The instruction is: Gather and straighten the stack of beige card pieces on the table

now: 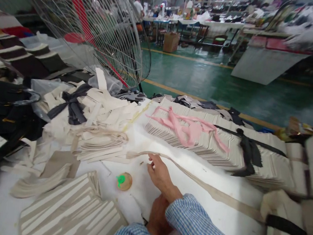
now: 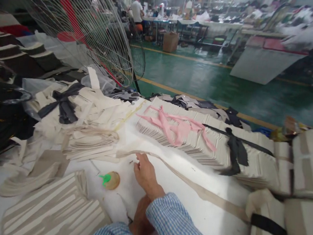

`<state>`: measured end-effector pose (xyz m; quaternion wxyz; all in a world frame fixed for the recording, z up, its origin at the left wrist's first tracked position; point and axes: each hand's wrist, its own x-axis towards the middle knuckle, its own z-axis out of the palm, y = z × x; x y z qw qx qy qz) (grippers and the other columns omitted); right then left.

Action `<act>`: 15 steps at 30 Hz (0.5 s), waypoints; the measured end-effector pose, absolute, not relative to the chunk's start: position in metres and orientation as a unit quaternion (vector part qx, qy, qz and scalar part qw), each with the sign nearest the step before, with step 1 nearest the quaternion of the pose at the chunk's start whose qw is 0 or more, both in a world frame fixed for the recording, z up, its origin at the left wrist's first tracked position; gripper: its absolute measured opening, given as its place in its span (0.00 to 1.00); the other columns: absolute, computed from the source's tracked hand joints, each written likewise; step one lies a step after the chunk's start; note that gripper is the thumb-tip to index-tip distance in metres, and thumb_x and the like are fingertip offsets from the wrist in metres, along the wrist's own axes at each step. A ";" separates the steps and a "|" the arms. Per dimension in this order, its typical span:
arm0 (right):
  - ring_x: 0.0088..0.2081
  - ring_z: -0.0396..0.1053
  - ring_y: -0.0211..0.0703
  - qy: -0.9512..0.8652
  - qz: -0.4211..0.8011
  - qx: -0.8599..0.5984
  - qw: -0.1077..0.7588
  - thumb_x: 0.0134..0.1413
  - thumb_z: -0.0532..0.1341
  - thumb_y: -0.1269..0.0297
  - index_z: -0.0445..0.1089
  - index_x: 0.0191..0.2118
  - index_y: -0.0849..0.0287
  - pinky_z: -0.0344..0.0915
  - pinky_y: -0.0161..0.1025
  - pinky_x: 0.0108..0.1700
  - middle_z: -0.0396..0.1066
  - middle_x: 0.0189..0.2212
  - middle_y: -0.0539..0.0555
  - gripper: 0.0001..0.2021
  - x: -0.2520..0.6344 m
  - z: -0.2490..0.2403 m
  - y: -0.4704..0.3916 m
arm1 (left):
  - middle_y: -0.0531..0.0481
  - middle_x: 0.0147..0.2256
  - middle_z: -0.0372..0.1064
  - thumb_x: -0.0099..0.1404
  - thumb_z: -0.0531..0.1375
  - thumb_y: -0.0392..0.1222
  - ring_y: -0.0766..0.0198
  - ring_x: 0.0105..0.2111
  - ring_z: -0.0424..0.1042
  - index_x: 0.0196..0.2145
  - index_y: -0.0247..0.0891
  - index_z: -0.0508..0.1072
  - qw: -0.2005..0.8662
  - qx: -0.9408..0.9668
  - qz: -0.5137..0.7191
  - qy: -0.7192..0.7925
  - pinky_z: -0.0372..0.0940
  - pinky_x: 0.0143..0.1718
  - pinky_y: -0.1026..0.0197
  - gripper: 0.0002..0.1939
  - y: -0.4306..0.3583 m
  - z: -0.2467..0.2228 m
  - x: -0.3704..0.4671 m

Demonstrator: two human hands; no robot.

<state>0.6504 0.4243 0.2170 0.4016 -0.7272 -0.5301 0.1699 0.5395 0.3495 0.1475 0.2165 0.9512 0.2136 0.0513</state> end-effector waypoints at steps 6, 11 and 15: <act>0.61 0.65 0.57 -0.451 0.022 -0.820 0.352 0.73 0.52 0.59 0.67 0.62 0.61 0.66 0.59 0.64 0.70 0.59 0.66 0.20 0.710 0.185 0.290 | 0.45 0.38 0.73 0.68 0.54 0.32 0.53 0.41 0.75 0.44 0.39 0.74 0.224 0.929 0.121 0.267 0.76 0.43 0.50 0.12 0.348 0.171 0.540; 0.68 0.56 0.69 -0.368 -0.044 -0.890 0.266 0.74 0.50 0.53 0.68 0.63 0.63 0.60 0.69 0.64 0.66 0.64 0.69 0.24 0.737 0.155 0.201 | 0.40 0.49 0.73 0.71 0.51 0.35 0.55 0.51 0.74 0.55 0.35 0.71 0.193 0.932 0.159 0.262 0.73 0.54 0.52 0.17 0.368 0.180 0.557; 0.70 0.51 0.71 -0.335 -0.045 -0.921 0.195 0.74 0.50 0.53 0.67 0.65 0.65 0.59 0.68 0.64 0.62 0.68 0.70 0.26 0.748 0.143 0.164 | 0.32 0.69 0.56 0.74 0.52 0.39 0.41 0.72 0.52 0.68 0.30 0.60 0.134 0.941 0.150 0.273 0.54 0.71 0.36 0.27 0.409 0.186 0.604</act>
